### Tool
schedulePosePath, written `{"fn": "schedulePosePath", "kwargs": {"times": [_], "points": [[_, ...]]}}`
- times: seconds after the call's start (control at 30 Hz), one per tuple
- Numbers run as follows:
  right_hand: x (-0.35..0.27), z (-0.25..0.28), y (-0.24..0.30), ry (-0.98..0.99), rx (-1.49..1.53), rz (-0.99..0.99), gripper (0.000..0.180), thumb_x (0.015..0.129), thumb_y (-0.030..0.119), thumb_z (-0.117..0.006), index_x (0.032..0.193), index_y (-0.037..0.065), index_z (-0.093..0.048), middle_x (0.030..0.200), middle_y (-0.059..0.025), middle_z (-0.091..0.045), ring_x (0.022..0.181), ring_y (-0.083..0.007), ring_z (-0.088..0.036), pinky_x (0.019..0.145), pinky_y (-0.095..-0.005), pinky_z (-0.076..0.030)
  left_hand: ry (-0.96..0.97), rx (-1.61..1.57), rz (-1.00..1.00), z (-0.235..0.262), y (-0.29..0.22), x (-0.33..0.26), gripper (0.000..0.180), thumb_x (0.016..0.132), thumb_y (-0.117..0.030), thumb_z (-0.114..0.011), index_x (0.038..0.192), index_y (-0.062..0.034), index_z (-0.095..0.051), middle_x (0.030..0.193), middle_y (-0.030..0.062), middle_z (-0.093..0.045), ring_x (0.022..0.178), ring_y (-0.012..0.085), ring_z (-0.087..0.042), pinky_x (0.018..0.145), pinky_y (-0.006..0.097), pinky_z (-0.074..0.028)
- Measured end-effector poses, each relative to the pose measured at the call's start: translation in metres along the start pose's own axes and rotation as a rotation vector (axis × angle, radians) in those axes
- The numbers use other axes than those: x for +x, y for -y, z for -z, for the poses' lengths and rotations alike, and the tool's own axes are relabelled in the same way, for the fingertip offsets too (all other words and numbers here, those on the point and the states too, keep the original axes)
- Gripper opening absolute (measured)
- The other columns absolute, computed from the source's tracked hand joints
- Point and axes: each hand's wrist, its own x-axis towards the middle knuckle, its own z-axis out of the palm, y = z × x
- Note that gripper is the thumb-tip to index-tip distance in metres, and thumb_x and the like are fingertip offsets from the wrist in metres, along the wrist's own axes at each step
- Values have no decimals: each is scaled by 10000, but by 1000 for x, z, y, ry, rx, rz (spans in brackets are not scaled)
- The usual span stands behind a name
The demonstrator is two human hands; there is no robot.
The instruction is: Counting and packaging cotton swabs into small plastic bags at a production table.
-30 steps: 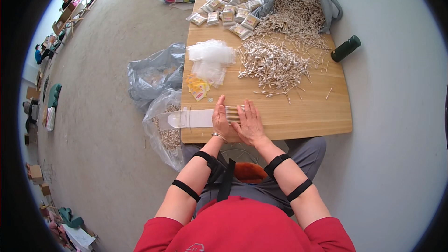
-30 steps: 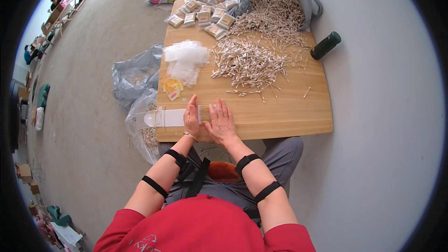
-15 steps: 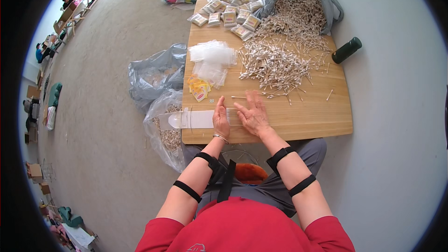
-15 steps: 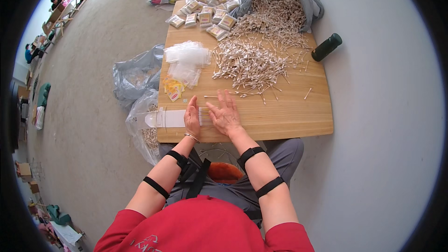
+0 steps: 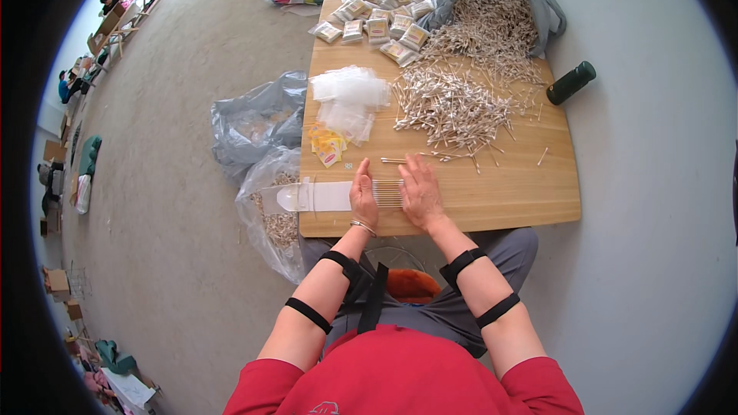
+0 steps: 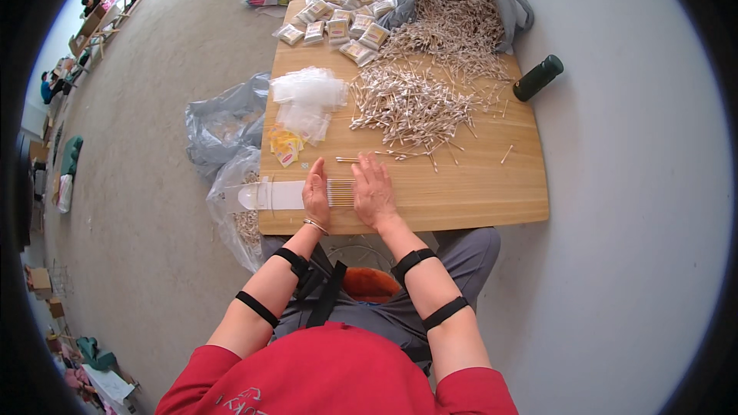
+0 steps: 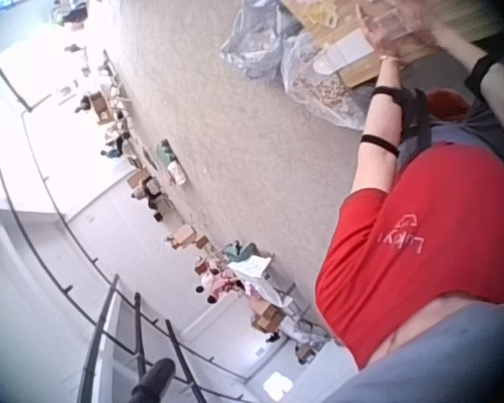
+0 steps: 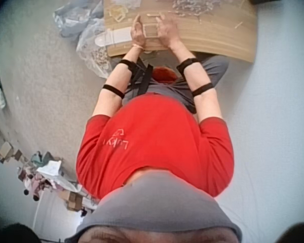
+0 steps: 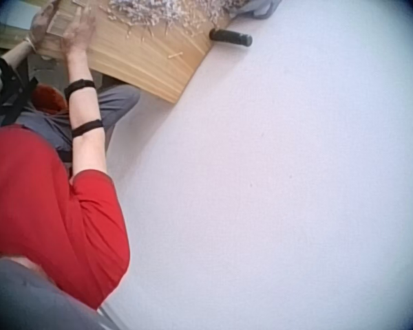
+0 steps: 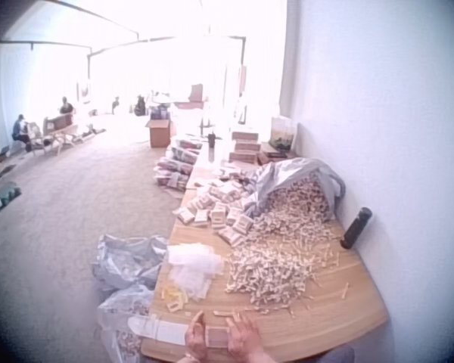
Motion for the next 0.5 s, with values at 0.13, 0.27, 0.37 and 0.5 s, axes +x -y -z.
{"fn": "schedulePosePath", "kwargs": {"times": [0.13, 0.27, 0.37, 0.5], "points": [[-20, -16, 11, -1, 240, -27, 573, 869, 146, -475, 1396, 9, -299, 1475, -175, -252, 1382, -331, -214, 1125, -456, -176, -42, -23, -5, -3, -1, 1, 494, 1003, -324, -377, 1325, 49, -428, 1327, 144, -482, 1242, 197, -426, 1053, 298, -306], [-23, -20, 23, -128, 335, -25, 657, 861, 163, -488, 1432, 4, -205, 1494, -192, -199, 1396, -340, -172, 1132, -455, -155, -11, -107, 37, 10, 6, 4, 508, 1009, -332, -349, 1345, 47, -389, 1389, 135, -411, 1304, 204, -360, 1093, 308, -265], [-26, -11, 18, -112, 218, -109, 753, 863, 261, -531, 1443, -16, -138, 1507, -212, -141, 1409, -339, -126, 1138, -444, -133, -14, -194, 64, 3, 4, 4, 513, 1009, -338, -346, 1344, 48, -391, 1390, 133, -410, 1305, 200, -358, 1096, 309, -260], [-35, -10, 17, 166, -86, 56, 909, 832, 469, -562, 1432, -54, -123, 1511, -217, -114, 1414, -334, -97, 1144, -436, -104, -7, -150, 75, -1, 0, 1, 516, 1009, -343, -342, 1339, 49, -397, 1387, 130, -414, 1308, 196, -353, 1101, 314, -254]]}}
